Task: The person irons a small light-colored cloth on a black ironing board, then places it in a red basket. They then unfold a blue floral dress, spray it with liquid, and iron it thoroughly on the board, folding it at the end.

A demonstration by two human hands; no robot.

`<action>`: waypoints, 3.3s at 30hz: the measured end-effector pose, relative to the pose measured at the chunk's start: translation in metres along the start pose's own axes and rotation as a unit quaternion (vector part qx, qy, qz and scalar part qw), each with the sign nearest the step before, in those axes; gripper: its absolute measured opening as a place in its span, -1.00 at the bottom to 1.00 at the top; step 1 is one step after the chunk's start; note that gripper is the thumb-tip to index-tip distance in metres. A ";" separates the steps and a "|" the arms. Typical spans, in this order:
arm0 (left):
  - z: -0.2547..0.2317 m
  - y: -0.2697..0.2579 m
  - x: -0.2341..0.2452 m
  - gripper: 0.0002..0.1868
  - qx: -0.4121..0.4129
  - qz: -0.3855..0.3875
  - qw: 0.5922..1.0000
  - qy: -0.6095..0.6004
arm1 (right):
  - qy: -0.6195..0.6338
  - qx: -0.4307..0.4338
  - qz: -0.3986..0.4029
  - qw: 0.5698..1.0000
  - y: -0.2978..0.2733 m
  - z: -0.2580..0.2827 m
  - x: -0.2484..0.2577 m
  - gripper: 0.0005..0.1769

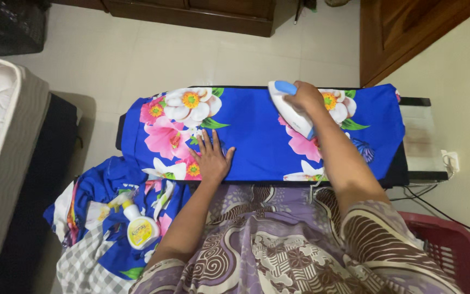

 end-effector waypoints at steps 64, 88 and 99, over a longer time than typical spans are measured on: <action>-0.071 -0.032 -0.037 -0.27 -0.188 0.077 0.978 -0.051 | -0.053 0.154 0.120 0.979 -0.242 -0.095 -0.031 -0.55; -0.186 -0.075 -0.076 -0.10 -0.274 0.274 0.921 0.051 | 0.011 -0.308 -0.070 0.949 -0.198 -0.447 0.011 -0.26; -0.185 -0.076 -0.075 -0.11 -0.281 0.268 0.921 0.036 | 0.056 -0.218 -0.237 0.945 -0.237 -0.341 -0.069 -0.70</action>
Point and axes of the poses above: each hand's wrist, its own y-axis towards the middle knuckle, its own x-axis out of the back of the hand, z = x × y, the point moved 4 cm from there along y, towards the middle knuckle, and after that the axes turned 12 degrees about -y, right-handed, at the moved point
